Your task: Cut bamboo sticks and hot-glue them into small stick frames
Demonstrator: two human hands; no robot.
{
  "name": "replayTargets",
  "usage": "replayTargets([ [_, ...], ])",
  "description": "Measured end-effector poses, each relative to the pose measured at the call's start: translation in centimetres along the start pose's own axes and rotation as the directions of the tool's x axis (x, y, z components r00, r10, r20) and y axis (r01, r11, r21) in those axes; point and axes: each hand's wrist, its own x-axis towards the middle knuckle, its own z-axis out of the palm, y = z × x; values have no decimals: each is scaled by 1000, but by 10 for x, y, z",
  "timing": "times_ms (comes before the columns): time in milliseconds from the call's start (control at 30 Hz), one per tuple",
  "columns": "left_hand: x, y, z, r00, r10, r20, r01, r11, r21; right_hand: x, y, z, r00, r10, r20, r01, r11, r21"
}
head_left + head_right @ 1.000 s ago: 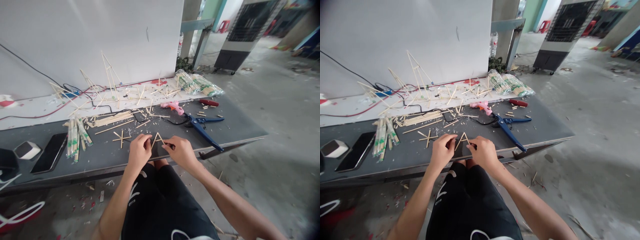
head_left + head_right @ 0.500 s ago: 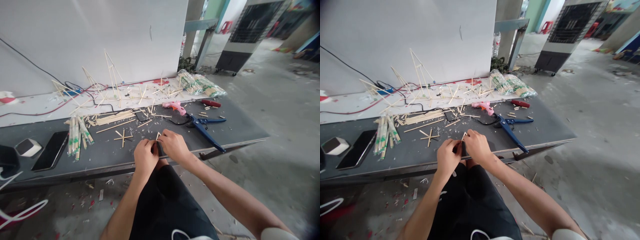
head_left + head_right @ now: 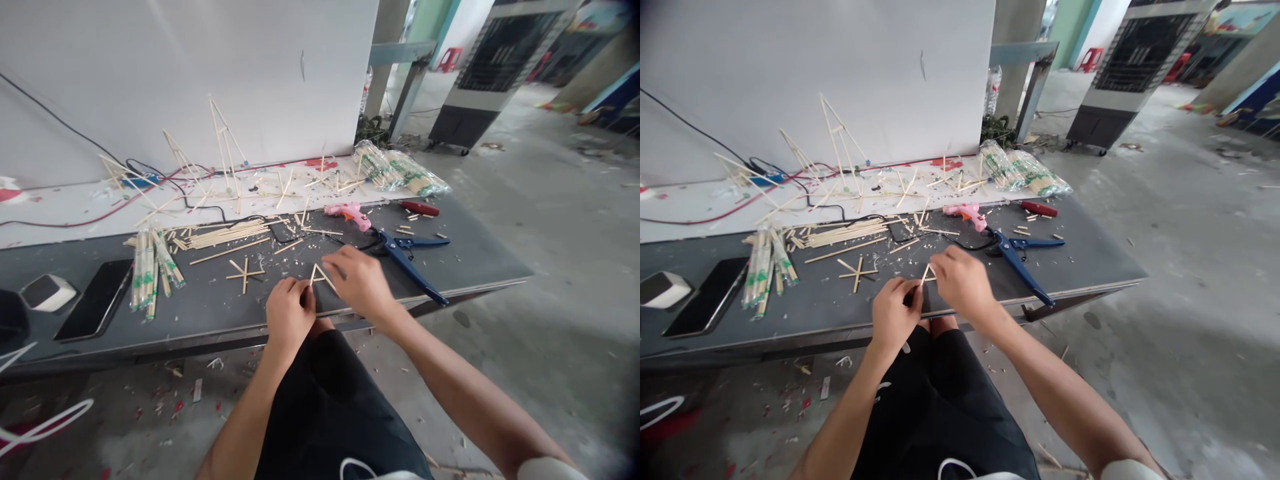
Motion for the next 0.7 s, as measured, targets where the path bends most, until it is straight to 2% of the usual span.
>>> replayTargets([
  [67, -1, 0, 0, 1000, -7, -6, 6, 1000, -19, 14, 20, -18, 985, 98, -143, -101, 995, -13],
  [133, -2, 1, 0, 1000, -6, -7, 5, 999, -36, 33, 45, -33, 953, 234, -193, -256, 962, -98],
  [233, -2, 2, 1, 1000, 15, -1, -15, 999, -34, 64, 80, -39, 910, 405, -93, -415, 884, -217],
  [333, 4, 4, 1, 1000, 11, 10, -11, 1000, -22, 86, 100, -29, 881, 472, 32, -443, 848, -292],
  [500, 24, 1, 1, 992, 92, 85, -88, 994, -59, 99, 109, -11, 869, 490, 65, -447, 836, -318],
  [600, 30, -3, 2, 981, 155, 119, -140, 982, -127, 102, 108, -9, 855, 516, 38, -484, 823, -297],
  [700, 31, -5, 5, 978, 177, 109, -159, 975, -155, 105, 105, -12, 856, 517, -2, -501, 829, -248],
])
